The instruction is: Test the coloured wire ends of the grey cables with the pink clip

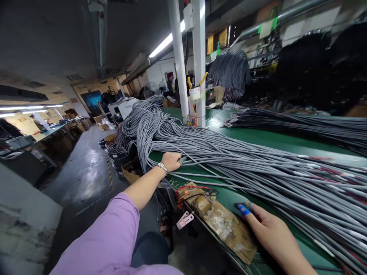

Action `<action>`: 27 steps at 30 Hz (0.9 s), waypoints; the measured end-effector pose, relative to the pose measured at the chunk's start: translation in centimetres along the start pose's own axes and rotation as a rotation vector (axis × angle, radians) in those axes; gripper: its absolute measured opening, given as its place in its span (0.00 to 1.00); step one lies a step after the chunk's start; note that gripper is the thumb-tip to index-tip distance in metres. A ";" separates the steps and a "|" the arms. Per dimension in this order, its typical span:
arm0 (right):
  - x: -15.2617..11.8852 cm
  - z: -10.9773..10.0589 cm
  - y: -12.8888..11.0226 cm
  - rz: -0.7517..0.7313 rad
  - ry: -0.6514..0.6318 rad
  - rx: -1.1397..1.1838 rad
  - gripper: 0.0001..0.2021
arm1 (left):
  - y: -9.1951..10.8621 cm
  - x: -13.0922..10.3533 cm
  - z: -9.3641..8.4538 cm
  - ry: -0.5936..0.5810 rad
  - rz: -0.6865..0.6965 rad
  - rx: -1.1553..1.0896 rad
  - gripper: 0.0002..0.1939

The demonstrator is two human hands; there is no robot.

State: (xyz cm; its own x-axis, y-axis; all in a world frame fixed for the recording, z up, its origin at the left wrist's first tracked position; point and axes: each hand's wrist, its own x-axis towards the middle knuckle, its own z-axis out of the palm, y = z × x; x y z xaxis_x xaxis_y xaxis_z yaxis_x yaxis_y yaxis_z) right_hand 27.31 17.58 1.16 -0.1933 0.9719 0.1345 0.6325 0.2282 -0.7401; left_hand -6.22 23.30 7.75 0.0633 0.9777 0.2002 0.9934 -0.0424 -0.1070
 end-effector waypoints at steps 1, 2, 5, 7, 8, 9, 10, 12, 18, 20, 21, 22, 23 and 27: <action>0.0 -0.1 -0.3 0.040 -0.043 0.025 0.20 | 0.1 -0.1 -0.4 0.059 0.034 -0.003 0.23; -0.1 -0.3 -0.7 0.089 -0.088 0.054 0.20 | 0.1 0.0 -0.9 0.144 0.085 -0.006 0.23; -0.4 -0.8 -1.9 0.155 -0.111 0.103 0.19 | 0.1 1.4 -2.3 0.315 0.134 0.006 0.24; -0.6 -1.0 -2.4 0.153 -0.092 0.119 0.19 | -0.3 2.6 -2.7 0.211 -0.016 0.009 0.26; -0.7 -1.1 -2.5 0.141 -0.085 0.123 0.18 | -0.5 2.9 -2.8 0.069 -0.083 0.008 0.26; -0.8 -1.1 -2.5 0.123 -0.080 0.122 0.18 | -0.7 3.1 -2.6 -0.010 -0.097 -0.002 0.26; -0.8 -1.0 -2.3 0.103 -0.077 0.119 0.18 | -0.9 3.0 -2.3 -0.064 -0.091 -0.013 0.25; -0.7 -0.8 -1.9 0.064 -0.069 0.110 0.18 | -0.9 2.0 -1.4 -0.148 -0.040 -0.034 0.25; -0.3 -0.2 -0.6 0.040 -0.045 0.076 0.20 | -0.4 -3.4 0.3 -0.245 0.216 -0.064 0.27; -0.4 -0.1 -0.5 0.031 -0.052 0.057 0.21 | -0.4 -4.5 -0.2 -0.285 0.286 -0.065 0.28; -0.4 -0.1 -0.5 0.025 -0.056 0.045 0.21 | -0.4 -4.9 -0.6 -0.297 0.311 -0.063 0.28; -0.5 -0.1 -0.5 0.015 -0.059 0.032 0.21 | -0.4 -5.2 -1.0 -0.311 0.336 -0.061 0.28; -0.5 -0.1 -0.5 0.004 -0.061 0.021 0.20 | -0.4 -5.4 -1.3 -0.324 0.347 -0.054 0.28; -0.6 -0.3 -0.6 -0.034 -0.056 0.019 0.19 | 0.0 -6.0 -2.4 -0.342 0.283 0.040 0.22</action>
State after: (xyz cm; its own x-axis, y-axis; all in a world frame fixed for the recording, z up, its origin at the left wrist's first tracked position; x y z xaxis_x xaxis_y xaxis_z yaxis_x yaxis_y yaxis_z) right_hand 27.29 16.84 1.76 -0.2560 0.9588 0.1233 0.6108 0.2593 -0.7482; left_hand -6.34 16.90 8.84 0.2902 0.9408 -0.1752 0.9364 -0.3169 -0.1506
